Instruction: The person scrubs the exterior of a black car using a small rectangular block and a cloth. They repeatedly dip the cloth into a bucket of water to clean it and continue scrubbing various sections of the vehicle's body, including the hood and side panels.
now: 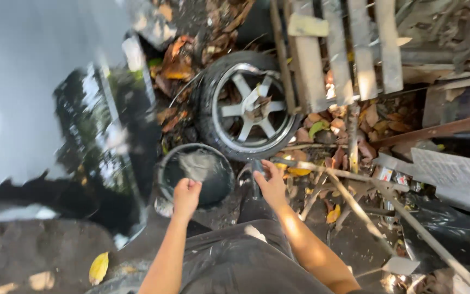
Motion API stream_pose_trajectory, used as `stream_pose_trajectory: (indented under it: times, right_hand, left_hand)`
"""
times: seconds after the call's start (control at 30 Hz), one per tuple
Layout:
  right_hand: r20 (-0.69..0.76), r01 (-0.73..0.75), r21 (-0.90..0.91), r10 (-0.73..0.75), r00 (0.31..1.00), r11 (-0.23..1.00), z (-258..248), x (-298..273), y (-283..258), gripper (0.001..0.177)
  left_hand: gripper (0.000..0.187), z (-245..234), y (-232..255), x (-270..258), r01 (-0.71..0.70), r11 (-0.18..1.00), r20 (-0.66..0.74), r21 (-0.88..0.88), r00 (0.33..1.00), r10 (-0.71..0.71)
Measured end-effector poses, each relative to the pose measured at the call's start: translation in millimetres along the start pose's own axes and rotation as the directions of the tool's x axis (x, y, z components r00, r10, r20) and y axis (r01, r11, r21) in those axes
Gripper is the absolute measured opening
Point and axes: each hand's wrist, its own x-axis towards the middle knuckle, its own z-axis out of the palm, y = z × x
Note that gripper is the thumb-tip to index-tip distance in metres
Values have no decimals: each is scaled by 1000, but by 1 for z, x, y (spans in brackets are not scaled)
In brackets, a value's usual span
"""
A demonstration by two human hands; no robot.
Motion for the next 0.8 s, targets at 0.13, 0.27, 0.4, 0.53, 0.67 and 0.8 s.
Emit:
stream_pose_trajectory:
  times: [0.13, 0.27, 0.4, 0.53, 0.67, 0.8]
  right_hand:
    - [-140, -79, 68, 88, 986, 995, -110, 36, -9, 53]
    - [-270, -85, 291, 166, 948, 953, -194, 71, -8, 42]
    - [-304, -39, 357, 155, 940, 933, -251, 114, 45, 26]
    - [-362, 12, 577, 243, 900, 817, -251, 175, -55, 27]
    - [-410, 72, 519, 175, 895, 852, -238, 260, -136, 34]
    - [-425, 42, 547, 234, 874, 836, -184, 370, -225, 38]
  left_hand:
    - [26, 94, 122, -14, -112, 981, 83, 158, 992, 99]
    - [30, 158, 231, -9, -215, 969, 241, 125, 954, 180]
    - [36, 193, 343, 4, -306, 943, 289, 129, 922, 259]
    - [35, 222, 428, 51, -411, 908, 282, 83, 883, 375]
    - [34, 231, 512, 138, -385, 922, 350, 23, 868, 354]
    - [35, 248, 546, 276, -379, 922, 368, -83, 848, 382]
